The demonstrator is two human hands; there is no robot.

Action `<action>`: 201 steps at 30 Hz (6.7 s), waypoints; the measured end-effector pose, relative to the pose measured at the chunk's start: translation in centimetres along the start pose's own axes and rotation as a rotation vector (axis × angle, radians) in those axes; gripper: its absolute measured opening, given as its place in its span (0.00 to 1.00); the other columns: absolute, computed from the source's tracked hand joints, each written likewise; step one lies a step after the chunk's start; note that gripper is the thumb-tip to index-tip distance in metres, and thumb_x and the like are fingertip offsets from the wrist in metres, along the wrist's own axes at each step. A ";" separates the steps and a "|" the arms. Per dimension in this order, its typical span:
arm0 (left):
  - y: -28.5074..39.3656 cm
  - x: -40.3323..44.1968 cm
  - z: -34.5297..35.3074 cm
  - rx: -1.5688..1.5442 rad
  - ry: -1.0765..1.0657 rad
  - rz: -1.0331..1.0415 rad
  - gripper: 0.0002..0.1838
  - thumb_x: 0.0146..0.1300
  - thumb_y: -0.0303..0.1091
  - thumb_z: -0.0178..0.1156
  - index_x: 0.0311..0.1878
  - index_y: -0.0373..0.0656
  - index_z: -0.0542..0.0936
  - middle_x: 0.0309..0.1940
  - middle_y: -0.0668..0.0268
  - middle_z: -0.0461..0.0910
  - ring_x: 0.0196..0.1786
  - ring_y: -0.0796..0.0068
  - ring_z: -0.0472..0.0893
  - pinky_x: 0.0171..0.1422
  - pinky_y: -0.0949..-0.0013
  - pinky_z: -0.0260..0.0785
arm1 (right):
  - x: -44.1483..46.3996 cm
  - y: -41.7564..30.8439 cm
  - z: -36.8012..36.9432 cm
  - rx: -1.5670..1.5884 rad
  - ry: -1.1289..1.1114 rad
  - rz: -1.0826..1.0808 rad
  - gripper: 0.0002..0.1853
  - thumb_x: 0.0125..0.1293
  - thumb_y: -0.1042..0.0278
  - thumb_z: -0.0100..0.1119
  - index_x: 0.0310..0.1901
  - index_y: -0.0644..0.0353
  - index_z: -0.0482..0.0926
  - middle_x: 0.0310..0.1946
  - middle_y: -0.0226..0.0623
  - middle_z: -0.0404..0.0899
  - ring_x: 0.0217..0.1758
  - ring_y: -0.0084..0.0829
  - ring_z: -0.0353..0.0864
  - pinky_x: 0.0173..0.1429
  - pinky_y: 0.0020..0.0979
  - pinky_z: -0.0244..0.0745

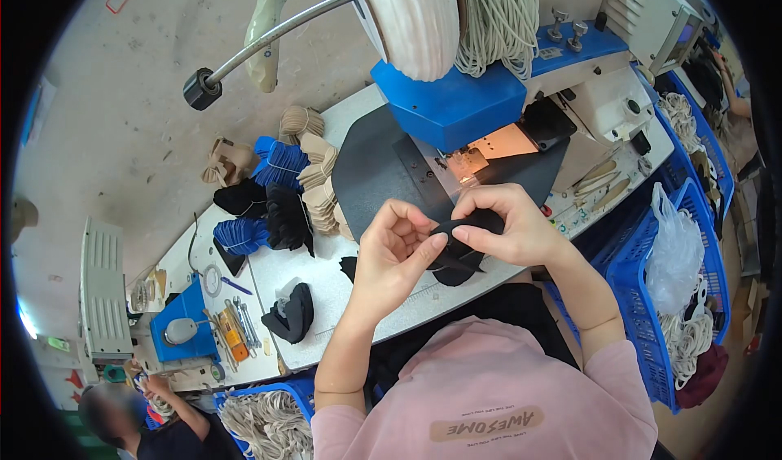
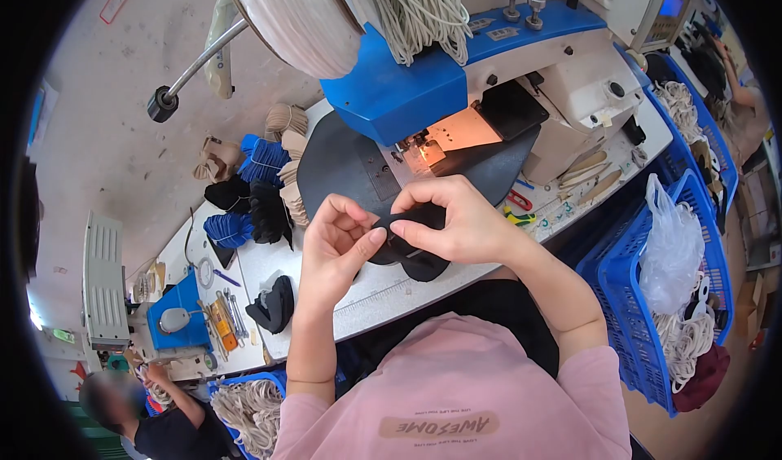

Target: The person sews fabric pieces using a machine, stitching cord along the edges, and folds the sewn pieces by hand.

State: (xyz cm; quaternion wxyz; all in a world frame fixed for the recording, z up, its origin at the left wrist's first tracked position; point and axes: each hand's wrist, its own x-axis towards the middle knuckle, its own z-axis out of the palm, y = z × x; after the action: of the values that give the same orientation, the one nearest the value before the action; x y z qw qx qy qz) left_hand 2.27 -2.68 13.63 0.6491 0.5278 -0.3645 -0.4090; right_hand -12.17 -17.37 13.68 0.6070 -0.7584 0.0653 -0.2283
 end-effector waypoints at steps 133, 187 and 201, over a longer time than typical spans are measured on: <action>0.3 -0.7 2.3 0.057 0.278 0.078 0.15 0.61 0.17 0.65 0.43 0.40 0.68 0.28 0.60 0.85 0.30 0.83 0.81 0.31 0.84 0.68 | -0.8 0.3 2.3 -0.685 0.272 -0.534 0.12 0.48 0.81 0.69 0.33 0.61 0.77 0.36 0.38 0.73 0.41 0.42 0.74 0.49 0.40 0.71; 1.7 -2.0 1.8 0.000 0.070 0.081 0.12 0.62 0.19 0.65 0.43 0.37 0.71 0.36 0.62 0.82 0.39 0.78 0.83 0.45 0.75 0.75 | -2.0 -1.9 0.1 0.235 -0.085 0.193 0.10 0.63 0.77 0.65 0.44 0.64 0.75 0.42 0.37 0.82 0.45 0.23 0.80 0.53 0.29 0.73; 0.7 -2.5 1.6 -0.026 0.084 0.238 0.14 0.61 0.16 0.64 0.44 0.39 0.69 0.34 0.63 0.80 0.38 0.76 0.83 0.45 0.74 0.75 | -2.2 -3.2 0.2 0.260 -0.130 0.313 0.04 0.69 0.76 0.60 0.42 0.69 0.79 0.28 0.31 0.82 0.31 0.15 0.75 0.37 0.21 0.71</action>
State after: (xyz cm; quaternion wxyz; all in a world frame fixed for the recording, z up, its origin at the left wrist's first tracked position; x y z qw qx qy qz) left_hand -0.07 -0.90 14.46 0.7145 0.4890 -0.3917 -0.3114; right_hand -14.60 -15.54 16.05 0.7308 -0.6673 0.1131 -0.0885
